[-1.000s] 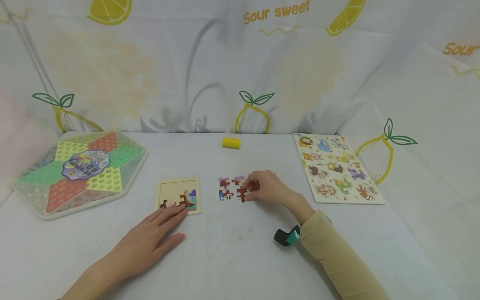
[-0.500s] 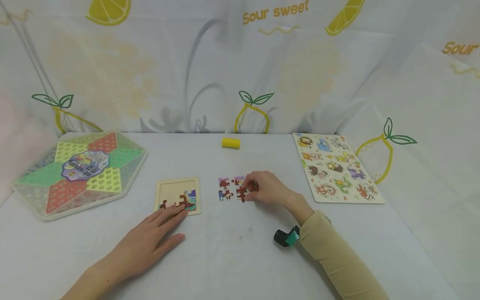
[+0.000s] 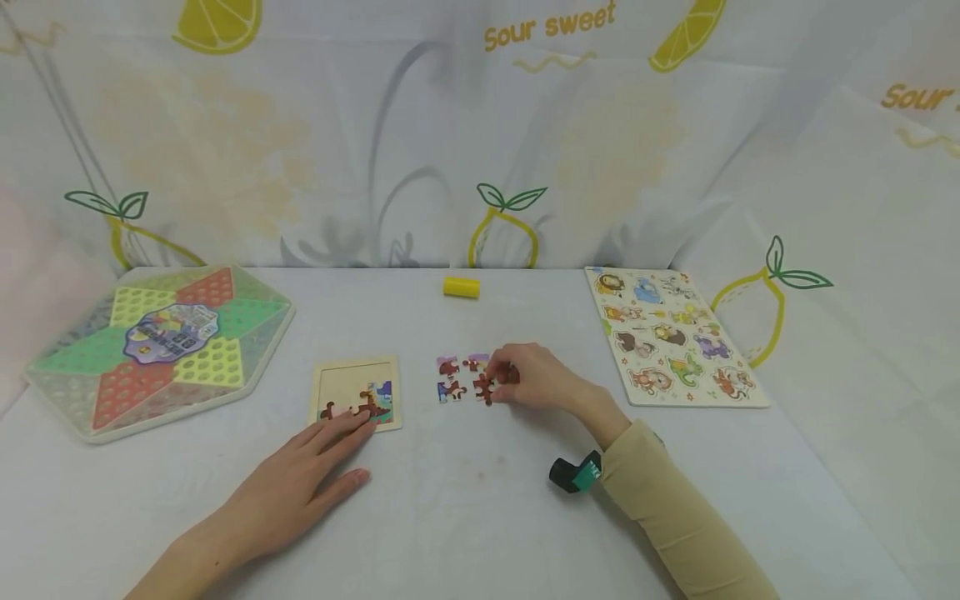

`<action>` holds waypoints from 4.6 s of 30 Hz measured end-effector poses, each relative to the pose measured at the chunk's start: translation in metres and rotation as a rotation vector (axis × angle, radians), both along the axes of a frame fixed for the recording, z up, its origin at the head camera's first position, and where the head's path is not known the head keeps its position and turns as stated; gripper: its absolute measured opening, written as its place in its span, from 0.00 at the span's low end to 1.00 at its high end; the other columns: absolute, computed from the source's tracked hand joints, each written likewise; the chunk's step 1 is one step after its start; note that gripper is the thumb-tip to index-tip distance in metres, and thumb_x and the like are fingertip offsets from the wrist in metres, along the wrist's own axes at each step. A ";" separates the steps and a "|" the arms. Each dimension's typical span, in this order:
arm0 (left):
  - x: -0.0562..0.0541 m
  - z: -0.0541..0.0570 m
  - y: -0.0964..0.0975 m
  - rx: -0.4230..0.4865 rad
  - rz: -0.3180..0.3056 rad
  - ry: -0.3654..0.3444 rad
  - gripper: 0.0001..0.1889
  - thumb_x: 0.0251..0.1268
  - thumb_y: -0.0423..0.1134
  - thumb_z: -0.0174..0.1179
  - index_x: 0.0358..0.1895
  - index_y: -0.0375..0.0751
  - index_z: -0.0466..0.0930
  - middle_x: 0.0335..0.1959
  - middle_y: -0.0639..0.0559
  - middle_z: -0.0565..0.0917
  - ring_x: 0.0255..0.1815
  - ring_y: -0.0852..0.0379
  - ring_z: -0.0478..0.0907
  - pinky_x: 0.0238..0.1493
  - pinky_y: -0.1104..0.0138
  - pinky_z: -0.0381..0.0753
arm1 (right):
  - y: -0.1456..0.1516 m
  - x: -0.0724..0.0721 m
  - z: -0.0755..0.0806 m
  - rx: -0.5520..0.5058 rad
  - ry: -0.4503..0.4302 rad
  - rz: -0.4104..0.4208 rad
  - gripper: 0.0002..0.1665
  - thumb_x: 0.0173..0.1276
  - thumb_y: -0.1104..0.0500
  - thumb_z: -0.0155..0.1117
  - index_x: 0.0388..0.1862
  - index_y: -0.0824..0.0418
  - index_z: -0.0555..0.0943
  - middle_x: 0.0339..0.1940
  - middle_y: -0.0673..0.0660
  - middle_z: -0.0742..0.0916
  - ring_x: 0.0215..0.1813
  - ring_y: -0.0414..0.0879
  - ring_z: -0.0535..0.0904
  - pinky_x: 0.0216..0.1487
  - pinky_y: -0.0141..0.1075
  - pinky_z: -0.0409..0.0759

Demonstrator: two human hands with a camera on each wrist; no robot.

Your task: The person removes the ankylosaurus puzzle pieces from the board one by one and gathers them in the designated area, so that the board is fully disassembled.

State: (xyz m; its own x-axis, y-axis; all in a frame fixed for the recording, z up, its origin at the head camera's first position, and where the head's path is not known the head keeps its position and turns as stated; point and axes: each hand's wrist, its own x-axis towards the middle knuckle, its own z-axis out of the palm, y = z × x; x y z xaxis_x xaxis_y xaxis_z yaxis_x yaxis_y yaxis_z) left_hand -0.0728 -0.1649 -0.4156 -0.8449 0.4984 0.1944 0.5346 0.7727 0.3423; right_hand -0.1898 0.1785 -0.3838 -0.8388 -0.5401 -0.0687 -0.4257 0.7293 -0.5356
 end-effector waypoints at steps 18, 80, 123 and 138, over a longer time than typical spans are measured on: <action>0.000 0.002 -0.001 0.003 -0.007 0.014 0.28 0.74 0.57 0.56 0.73 0.55 0.69 0.73 0.59 0.69 0.74 0.47 0.65 0.69 0.49 0.66 | -0.034 0.004 0.020 -0.152 0.187 0.004 0.12 0.71 0.60 0.66 0.51 0.63 0.83 0.39 0.52 0.85 0.38 0.43 0.77 0.40 0.32 0.79; -0.002 0.000 -0.001 -0.009 -0.006 0.021 0.29 0.74 0.56 0.55 0.74 0.54 0.68 0.74 0.57 0.68 0.75 0.44 0.64 0.69 0.47 0.67 | -0.146 0.010 -0.009 0.149 0.187 0.096 0.24 0.73 0.53 0.63 0.64 0.59 0.76 0.50 0.53 0.79 0.52 0.44 0.73 0.56 0.30 0.75; -0.001 0.000 0.001 -0.008 -0.014 0.019 0.29 0.74 0.56 0.55 0.74 0.54 0.68 0.74 0.57 0.68 0.75 0.45 0.64 0.69 0.47 0.66 | -0.141 0.012 -0.009 0.079 0.178 0.071 0.17 0.71 0.54 0.66 0.56 0.57 0.79 0.46 0.51 0.78 0.46 0.42 0.72 0.49 0.29 0.74; -0.001 0.000 0.001 -0.009 -0.008 0.020 0.29 0.74 0.57 0.56 0.74 0.54 0.68 0.74 0.58 0.68 0.75 0.46 0.64 0.69 0.48 0.66 | -0.141 0.011 -0.010 0.064 0.190 0.079 0.13 0.70 0.54 0.67 0.51 0.55 0.81 0.45 0.50 0.76 0.44 0.41 0.71 0.46 0.27 0.73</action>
